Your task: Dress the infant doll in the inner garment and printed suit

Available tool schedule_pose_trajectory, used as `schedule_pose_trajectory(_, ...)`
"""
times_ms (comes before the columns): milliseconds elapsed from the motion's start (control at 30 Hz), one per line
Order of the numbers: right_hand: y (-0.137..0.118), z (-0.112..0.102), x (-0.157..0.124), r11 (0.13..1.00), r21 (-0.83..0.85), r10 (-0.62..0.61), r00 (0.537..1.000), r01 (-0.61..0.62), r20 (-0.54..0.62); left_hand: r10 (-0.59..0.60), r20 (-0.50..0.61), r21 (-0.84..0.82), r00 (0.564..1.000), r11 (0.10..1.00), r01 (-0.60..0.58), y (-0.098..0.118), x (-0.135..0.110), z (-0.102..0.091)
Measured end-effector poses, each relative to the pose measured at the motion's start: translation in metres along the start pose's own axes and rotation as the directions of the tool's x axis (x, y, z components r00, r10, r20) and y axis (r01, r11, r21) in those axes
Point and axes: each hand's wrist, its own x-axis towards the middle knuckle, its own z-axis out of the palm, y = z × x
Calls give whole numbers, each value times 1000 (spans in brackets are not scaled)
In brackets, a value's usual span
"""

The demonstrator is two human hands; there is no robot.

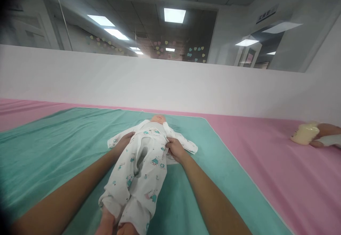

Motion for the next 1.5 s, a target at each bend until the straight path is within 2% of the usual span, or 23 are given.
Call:
schedule_pose_trajectory(200,-13,-1,-9,998,-62,9,999,-7,33,70,99,-3,993,998,-70,-5,3,-8)
schedule_pose_trajectory(367,-26,-9,-15,981,-195,-9,1000,14,27,106,47,28,993,994,-107,1,2,-4)
schedule_pose_trajectory(467,-29,-8,-14,943,-314,-136,989,112,-56,69,51,53,996,996,-72,7,0,-2)
schedule_pose_trajectory(533,-29,-4,-12,885,-425,-252,963,190,-94,51,106,60,993,997,-58,11,-1,-3)
schedule_pose_trajectory(600,-29,0,-11,838,-495,-316,943,229,-99,28,170,80,985,996,-42,12,-1,-5)
schedule_pose_trajectory(700,-32,5,-12,819,-518,-335,938,246,-84,27,203,134,979,989,-55,13,1,-8)
schedule_pose_trajectory(1033,-39,17,-17,780,-555,-408,907,288,-102,206,208,367,956,890,-271,23,-2,-5)
schedule_pose_trajectory(1233,-40,26,-16,745,-600,-443,889,291,-119,186,205,410,961,875,-257,34,-11,6)
schedule_pose_trajectory(1300,-39,29,-16,731,-617,-450,885,291,-116,222,204,455,953,841,-293,35,-12,10)
schedule_pose_trajectory(1367,-39,31,-16,709,-642,-457,883,291,-105,304,217,518,928,770,-373,33,-12,13)
schedule_pose_trajectory(1500,-43,33,-19,653,-700,-472,878,289,-78,399,272,704,876,538,-463,28,-12,17)
